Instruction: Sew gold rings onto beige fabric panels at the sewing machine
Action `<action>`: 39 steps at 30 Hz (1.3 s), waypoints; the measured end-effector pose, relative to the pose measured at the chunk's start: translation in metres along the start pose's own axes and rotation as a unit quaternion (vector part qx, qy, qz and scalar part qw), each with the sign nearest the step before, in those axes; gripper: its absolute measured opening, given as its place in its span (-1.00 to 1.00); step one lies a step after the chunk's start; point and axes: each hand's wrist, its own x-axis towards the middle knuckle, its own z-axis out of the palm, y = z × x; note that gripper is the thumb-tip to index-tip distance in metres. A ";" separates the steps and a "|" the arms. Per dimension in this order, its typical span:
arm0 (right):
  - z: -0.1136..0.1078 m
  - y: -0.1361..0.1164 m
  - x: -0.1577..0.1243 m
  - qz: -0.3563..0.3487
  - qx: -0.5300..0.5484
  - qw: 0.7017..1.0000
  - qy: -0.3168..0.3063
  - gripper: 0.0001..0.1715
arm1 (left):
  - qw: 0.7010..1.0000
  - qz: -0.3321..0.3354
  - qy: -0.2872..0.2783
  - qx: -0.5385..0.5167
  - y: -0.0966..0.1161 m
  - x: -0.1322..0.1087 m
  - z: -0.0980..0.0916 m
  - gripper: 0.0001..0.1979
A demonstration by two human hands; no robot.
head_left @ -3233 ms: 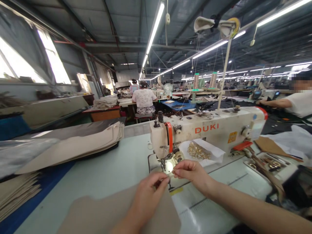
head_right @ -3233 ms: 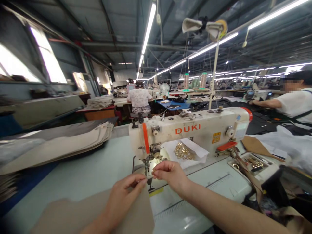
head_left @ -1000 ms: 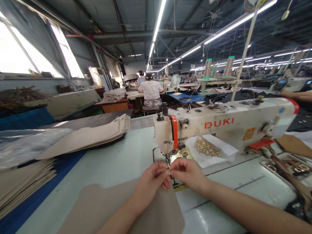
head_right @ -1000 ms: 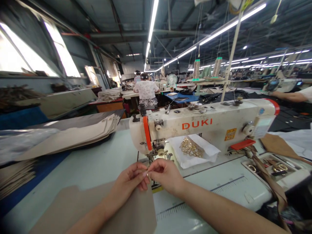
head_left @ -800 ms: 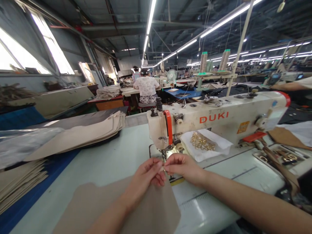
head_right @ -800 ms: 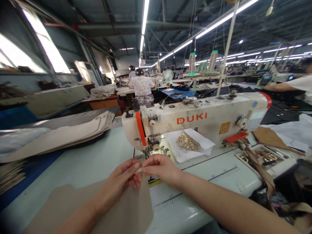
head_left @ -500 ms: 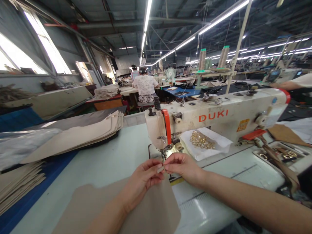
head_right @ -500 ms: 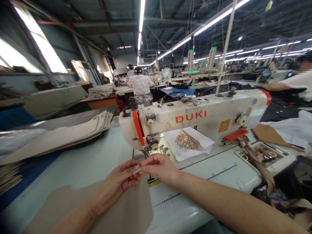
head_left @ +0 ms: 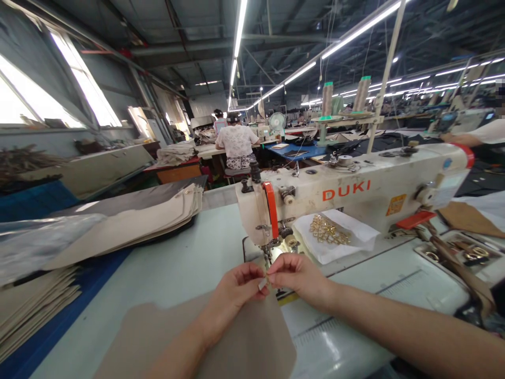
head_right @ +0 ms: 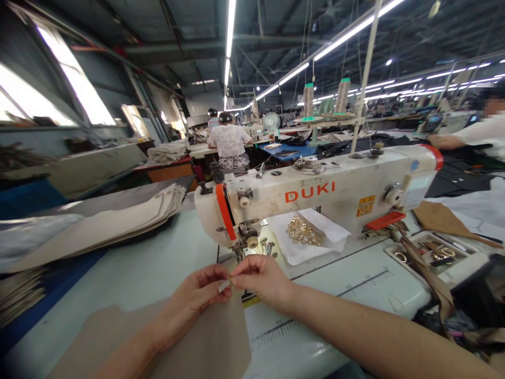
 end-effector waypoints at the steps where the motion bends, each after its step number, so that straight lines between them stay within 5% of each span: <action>1: 0.000 0.000 0.000 -0.003 -0.006 1.000 -0.003 -0.59 | 1.000 0.003 0.002 0.006 0.000 0.000 0.000 -0.79; 6: 0.005 -0.005 -0.006 -0.061 -0.069 0.996 -0.009 -0.67 | 0.997 0.035 0.042 0.053 -0.001 0.002 0.003 -0.84; 11: 0.010 -0.011 -0.017 -0.180 -0.279 0.943 0.028 -0.65 | 0.990 0.087 0.077 0.081 -0.005 0.003 0.005 -0.84; 19: 0.005 -0.008 -0.015 -0.259 -0.305 0.916 0.021 -0.98 | 0.983 0.136 0.106 0.066 -0.006 0.005 0.005 -0.84; 31: 0.011 -0.001 -0.009 -0.183 -0.250 0.943 0.121 -0.92 | 0.976 0.167 0.130 0.052 -0.008 0.004 0.009 -0.84; 39: 0.009 0.000 -0.009 -0.194 -0.283 0.932 0.121 -0.94 | 0.984 0.153 0.093 0.015 -0.013 0.008 0.006 -0.76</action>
